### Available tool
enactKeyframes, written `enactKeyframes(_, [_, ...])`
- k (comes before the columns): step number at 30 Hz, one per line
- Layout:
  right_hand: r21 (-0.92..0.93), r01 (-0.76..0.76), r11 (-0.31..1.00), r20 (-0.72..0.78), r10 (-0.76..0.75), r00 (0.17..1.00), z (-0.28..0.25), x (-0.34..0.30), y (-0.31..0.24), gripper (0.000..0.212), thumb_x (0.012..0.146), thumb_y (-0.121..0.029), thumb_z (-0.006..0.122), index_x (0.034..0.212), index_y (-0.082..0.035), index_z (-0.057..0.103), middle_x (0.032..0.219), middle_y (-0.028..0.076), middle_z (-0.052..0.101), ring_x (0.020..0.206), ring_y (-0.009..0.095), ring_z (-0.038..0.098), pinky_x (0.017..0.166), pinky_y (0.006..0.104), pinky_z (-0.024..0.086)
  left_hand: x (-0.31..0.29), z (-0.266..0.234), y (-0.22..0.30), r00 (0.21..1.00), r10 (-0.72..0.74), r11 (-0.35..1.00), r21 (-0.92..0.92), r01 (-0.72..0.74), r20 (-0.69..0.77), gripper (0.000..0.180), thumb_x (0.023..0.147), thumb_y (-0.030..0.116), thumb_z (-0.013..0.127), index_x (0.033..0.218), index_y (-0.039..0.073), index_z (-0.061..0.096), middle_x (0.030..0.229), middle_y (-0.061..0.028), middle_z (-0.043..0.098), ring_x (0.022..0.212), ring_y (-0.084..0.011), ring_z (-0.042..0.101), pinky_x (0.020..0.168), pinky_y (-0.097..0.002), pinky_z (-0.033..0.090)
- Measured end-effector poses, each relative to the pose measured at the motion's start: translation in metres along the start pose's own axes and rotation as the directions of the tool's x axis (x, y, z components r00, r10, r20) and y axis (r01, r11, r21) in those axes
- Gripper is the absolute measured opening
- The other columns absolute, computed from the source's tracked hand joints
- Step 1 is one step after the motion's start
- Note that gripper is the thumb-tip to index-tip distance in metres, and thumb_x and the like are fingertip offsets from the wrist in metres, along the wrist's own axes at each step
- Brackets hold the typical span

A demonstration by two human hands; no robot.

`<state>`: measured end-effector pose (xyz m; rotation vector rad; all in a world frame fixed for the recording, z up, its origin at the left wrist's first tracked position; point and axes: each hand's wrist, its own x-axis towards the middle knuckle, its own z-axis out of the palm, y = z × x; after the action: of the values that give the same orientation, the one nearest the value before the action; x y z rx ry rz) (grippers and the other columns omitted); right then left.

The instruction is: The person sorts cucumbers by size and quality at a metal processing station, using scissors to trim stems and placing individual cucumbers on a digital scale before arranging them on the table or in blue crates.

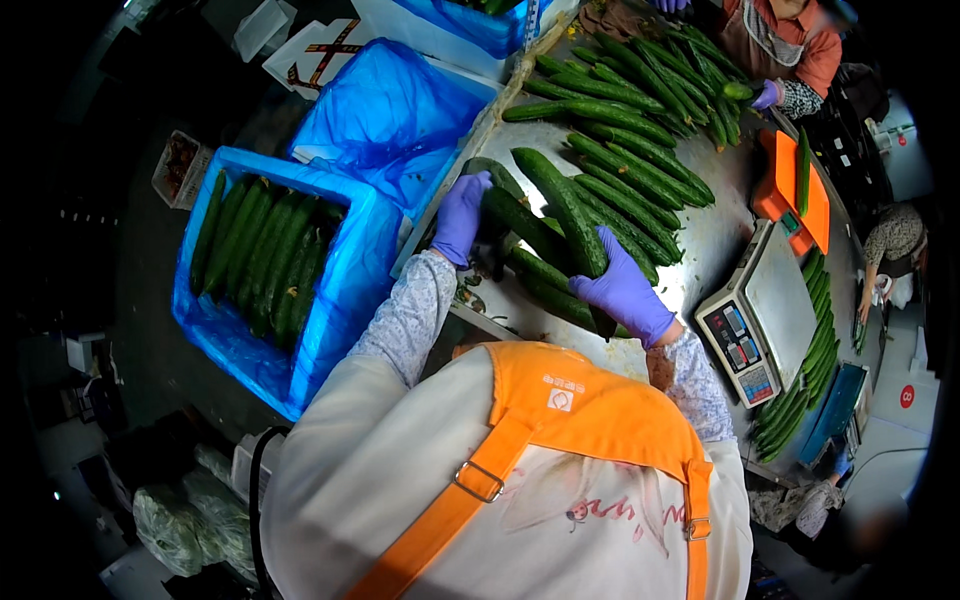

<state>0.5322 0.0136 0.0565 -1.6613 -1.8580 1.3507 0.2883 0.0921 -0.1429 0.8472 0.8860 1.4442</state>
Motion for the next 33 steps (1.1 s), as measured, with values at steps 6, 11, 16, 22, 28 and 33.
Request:
enactKeyframes(6, [-0.365, 0.038, 0.930, -0.046, -0.059, 0.997, 0.005, 0.013, 0.002, 0.062, 0.073, -0.021, 0.070, 0.127, -0.002, 0.046, 0.101, 0.028, 0.064, 0.094, 0.043, 0.063, 0.083, 0.0452, 0.051, -0.003, 0.032, 0.027, 0.879, 0.444, 0.573, 0.698, -0.430, 0.176, 0.027, 0.100, 0.019, 0.044, 0.101, 0.002, 0.065, 0.101, -0.0097, 0.068, 0.093, -0.0221, 0.064, 0.089, -0.0350, 0.048])
enactKeyframes(11, [-0.362, 0.177, 0.915, -0.017, -0.196, 0.980, 0.003, 0.003, 0.010, 0.062, 0.071, -0.019, 0.071, 0.125, -0.002, 0.047, 0.100, 0.028, 0.064, 0.095, 0.044, 0.063, 0.083, 0.0461, 0.051, 0.003, 0.014, 0.037, 0.998, -0.063, 0.892, 0.450, 0.048, 0.019, 0.023, 0.092, 0.020, 0.053, 0.098, 0.002, 0.065, 0.095, -0.0131, 0.068, 0.092, -0.0212, 0.065, 0.084, -0.0322, 0.048])
enactKeyframes(16, [-0.420, 0.073, 0.905, -0.043, -0.100, 0.994, 0.004, 0.010, 0.007, 0.063, 0.071, -0.020, 0.072, 0.126, -0.003, 0.046, 0.100, 0.028, 0.065, 0.093, 0.044, 0.063, 0.083, 0.0469, 0.051, -0.017, 0.049, 0.077, 0.930, 0.365, 0.760, 0.560, -0.331, 0.055, 0.018, 0.098, 0.013, 0.053, 0.102, 0.001, 0.066, 0.100, -0.0117, 0.069, 0.095, -0.0215, 0.065, 0.087, -0.0297, 0.049])
enactKeyframes(22, [-0.370, 0.123, 0.921, -0.045, -0.151, 0.988, 0.011, 0.009, 0.018, 0.061, 0.072, -0.023, 0.071, 0.124, -0.003, 0.046, 0.091, 0.026, 0.066, 0.085, 0.043, 0.064, 0.077, 0.0480, 0.052, -0.014, 0.050, 0.089, 0.956, 0.040, 0.317, 0.904, -0.287, 0.290, 0.017, 0.095, 0.009, 0.051, 0.102, 0.002, 0.065, 0.093, -0.0129, 0.070, 0.090, -0.0285, 0.066, 0.081, -0.0345, 0.051])
enactKeyframes(28, [-0.446, 0.022, 0.895, -0.042, -0.045, 0.998, 0.009, 0.014, 0.013, 0.067, 0.073, -0.026, 0.070, 0.129, -0.003, 0.043, 0.090, 0.028, 0.065, 0.085, 0.045, 0.064, 0.077, 0.0485, 0.052, -0.029, 0.047, 0.068, 0.917, 0.322, 0.508, 0.775, -0.376, 0.234, 0.023, 0.094, 0.008, 0.052, 0.114, 0.004, 0.061, 0.093, -0.0159, 0.069, 0.091, -0.0308, 0.065, 0.079, -0.0359, 0.052])
enactKeyframes(33, [-0.385, -0.003, 0.923, -0.007, 0.000, 1.000, 0.008, 0.007, 0.006, 0.067, 0.073, -0.021, 0.070, 0.131, -0.002, 0.043, 0.097, 0.023, 0.066, 0.088, 0.038, 0.065, 0.080, 0.0457, 0.052, -0.017, 0.023, 0.050, 0.941, 0.159, 0.613, 0.718, -0.330, 0.298, 0.031, 0.096, 0.010, 0.052, 0.126, 0.005, 0.059, 0.096, -0.0134, 0.071, 0.094, -0.0257, 0.067, 0.083, -0.0325, 0.052])
